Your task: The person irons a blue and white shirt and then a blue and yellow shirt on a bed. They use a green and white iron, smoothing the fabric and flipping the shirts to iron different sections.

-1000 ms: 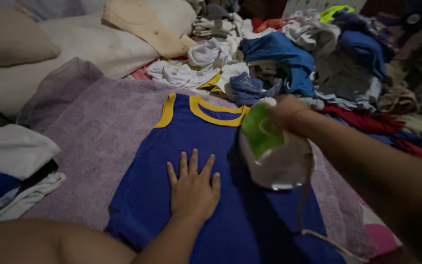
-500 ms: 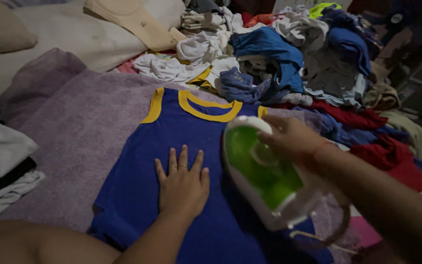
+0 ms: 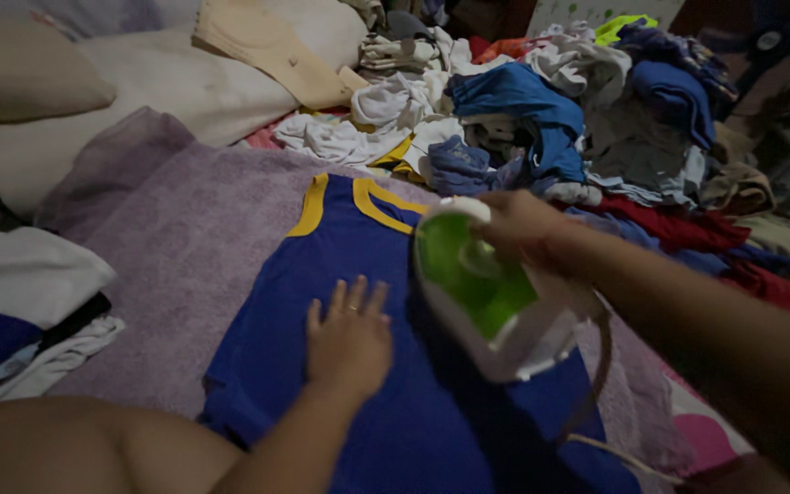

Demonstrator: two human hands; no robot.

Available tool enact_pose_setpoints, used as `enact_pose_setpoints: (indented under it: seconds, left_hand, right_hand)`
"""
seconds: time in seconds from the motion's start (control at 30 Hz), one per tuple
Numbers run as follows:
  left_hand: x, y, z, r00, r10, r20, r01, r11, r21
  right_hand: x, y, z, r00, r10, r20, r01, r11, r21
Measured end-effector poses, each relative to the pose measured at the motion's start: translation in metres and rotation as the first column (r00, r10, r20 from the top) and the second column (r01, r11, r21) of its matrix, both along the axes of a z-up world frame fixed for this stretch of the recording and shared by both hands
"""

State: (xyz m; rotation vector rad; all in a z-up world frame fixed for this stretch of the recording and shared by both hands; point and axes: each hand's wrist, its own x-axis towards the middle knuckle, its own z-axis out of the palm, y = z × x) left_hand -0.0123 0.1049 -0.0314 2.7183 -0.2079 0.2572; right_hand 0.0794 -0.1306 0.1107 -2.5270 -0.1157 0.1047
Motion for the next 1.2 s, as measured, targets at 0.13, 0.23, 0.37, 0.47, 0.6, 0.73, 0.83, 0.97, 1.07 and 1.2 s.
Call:
enact_pose_setpoints:
  seconds: [0.13,0.23,0.37,0.47,0.6,0.73,0.83,0.97,1.07,1.2]
  left_hand:
    - [0.013,0.018,-0.003,0.979,0.200,0.033,-0.202,0.975,0.095]
    - [0.014,0.018,0.002,0.968,0.249,0.009,-0.249,0.965,0.077]
    - [0.010,0.016,0.002,0.966,0.253,0.048,-0.256,0.965,0.063]
    - [0.007,0.015,0.002,0.964,0.260,0.055,-0.262,0.964,0.039]
    - [0.008,0.013,0.003,0.963,0.262,0.061,-0.263,0.965,0.019]
    - [0.014,0.010,0.002,0.963,0.255,-0.084,-0.249,0.966,0.075]
    - [0.024,0.024,0.013,0.941,0.199,-0.274,-0.172,0.978,0.119]
    - [0.034,0.062,0.034,0.885,0.054,-0.463,0.037,0.982,0.185]
    - [0.031,0.073,0.032,0.902,0.063,-0.428,0.041,0.973,0.228]
    - [0.029,0.055,0.016,0.945,0.146,-0.292,-0.094,0.978,0.187]
  right_hand:
    - [-0.068,0.011,0.018,0.994,-0.035,-0.108,0.038,0.999,0.029]
    - [-0.104,0.022,0.027,0.989,-0.074,-0.126,0.083,0.994,0.070]
    - [-0.108,0.034,0.033,0.984,-0.115,-0.138,0.119,0.993,0.025]
    - [-0.074,0.035,0.023,0.996,-0.056,-0.069,0.052,0.997,-0.062]
    - [-0.005,0.031,0.004,0.970,0.100,0.220,-0.041,0.965,-0.259]
    - [0.056,0.042,-0.003,0.974,0.109,0.197,-0.048,0.955,-0.292]
    - [0.070,0.047,0.000,0.991,0.069,0.117,-0.038,0.967,-0.252]
    - [0.039,0.047,0.009,0.995,0.096,0.039,-0.088,0.980,-0.177]
    - [-0.006,0.041,0.006,0.997,0.026,-0.075,-0.033,0.995,-0.091]
    - [-0.052,0.029,-0.005,0.936,0.258,0.240,-0.192,0.945,-0.266]
